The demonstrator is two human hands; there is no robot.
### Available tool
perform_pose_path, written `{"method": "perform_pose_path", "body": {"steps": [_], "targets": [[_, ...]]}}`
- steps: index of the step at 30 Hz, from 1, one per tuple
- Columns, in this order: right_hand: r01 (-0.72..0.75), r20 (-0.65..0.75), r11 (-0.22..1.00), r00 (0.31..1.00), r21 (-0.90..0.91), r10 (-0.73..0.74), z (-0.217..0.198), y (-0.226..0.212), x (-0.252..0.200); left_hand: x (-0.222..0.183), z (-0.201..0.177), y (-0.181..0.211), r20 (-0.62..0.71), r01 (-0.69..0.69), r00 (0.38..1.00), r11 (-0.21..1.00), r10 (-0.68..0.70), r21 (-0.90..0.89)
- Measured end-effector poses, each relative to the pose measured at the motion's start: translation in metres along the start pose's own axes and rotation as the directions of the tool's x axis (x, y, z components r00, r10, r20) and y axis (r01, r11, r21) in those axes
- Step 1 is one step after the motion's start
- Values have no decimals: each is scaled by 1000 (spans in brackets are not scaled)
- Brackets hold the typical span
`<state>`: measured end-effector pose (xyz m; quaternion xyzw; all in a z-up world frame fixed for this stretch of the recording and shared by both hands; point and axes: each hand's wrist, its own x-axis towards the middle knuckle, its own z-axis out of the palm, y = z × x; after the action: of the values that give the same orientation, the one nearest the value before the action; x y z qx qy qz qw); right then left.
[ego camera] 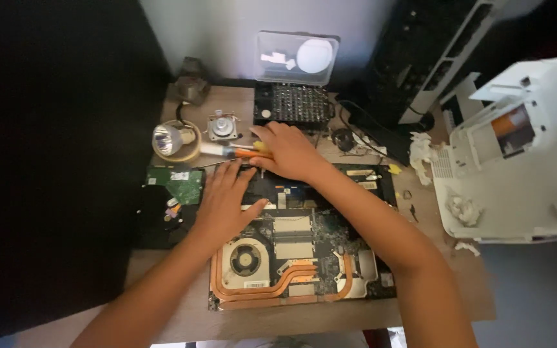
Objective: Cleaning laptop components with a brush and repositioning the motherboard and keyboard on a workbench.
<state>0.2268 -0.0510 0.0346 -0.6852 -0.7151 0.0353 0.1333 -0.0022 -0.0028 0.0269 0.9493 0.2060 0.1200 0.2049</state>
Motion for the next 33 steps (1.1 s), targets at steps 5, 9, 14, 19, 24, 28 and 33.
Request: {"method": "perform_pose_path", "body": {"steps": [5,9,14,19,24,28,33], "targets": [[-65,-133,998,989,-19,62,-53,-5,-51,1,-1,1,35,18,999,1000,-18,0],[-374,-226,927,900,34,372,-107,36,-130,-1,-1,0,21,19,1000,1000,-19,-19],[-718,-256,678,692,-156,675,-105,88,-198,0,-9,8,20,42,999,998,-41,-45],[-757,-149,637,653,-144,743,-58,124,-223,0,-3,5,19,44,999,999,-44,-22],[-764,-195,645,632,8,750,-64,113,-223,0,-8,9,43,71,997,996,-69,-59],[-719,-309,685,682,-115,663,-75,105,-229,1,-16,12,87,71,994,997,-67,-40],[-923,-80,385,383,2,920,-48,154,-250,-1,-16,13,87,81,993,995,-76,-55]]}}
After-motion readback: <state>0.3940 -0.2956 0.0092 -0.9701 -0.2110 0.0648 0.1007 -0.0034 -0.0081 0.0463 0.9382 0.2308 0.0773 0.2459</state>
